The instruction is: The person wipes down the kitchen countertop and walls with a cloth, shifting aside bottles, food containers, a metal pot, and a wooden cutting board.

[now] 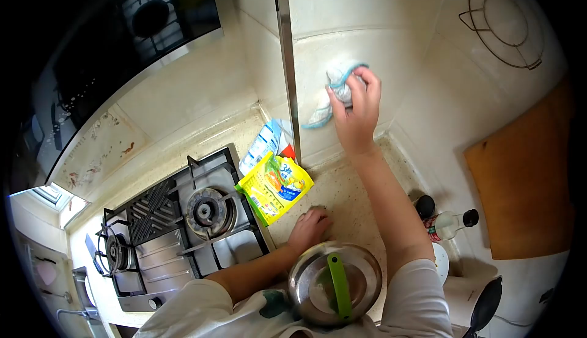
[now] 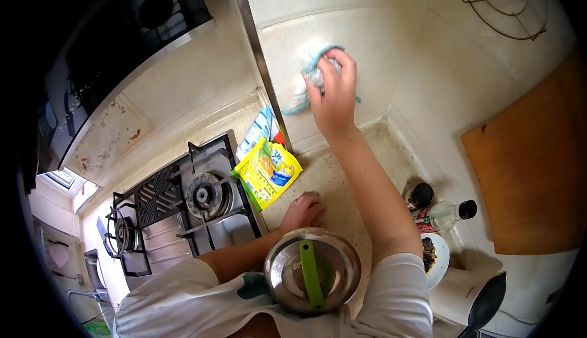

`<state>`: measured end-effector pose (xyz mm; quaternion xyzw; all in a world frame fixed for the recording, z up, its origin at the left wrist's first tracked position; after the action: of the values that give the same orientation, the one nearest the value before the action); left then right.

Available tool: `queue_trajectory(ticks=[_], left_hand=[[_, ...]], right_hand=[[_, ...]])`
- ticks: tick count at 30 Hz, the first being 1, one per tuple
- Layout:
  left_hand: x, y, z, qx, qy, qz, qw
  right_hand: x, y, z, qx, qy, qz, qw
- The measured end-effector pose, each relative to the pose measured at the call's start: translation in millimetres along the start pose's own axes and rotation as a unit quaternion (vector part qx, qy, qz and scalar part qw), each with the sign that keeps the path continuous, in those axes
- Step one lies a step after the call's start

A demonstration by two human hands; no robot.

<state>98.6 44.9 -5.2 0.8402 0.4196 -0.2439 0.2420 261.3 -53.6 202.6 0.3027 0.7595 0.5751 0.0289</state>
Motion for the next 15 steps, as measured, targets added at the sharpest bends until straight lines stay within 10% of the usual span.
queue_trajectory(ticks=[15], left_hand=[[-1, 2, 0, 0.022, 0.022, -0.022, 0.999]], right_hand=[[-33, -172, 39, 0.295, -0.010, -0.011, 0.955]])
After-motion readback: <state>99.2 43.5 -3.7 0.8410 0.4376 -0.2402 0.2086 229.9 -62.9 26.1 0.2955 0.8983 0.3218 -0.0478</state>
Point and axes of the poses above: each hand's wrist, its own y-axis towards the middle knuckle, its own z-axis out of the palm, x = y × z, the point moved 2 cm from there along y, towards the middle knuckle, and after that the axes turned 13 degrees about x, right-handed, at the moved point
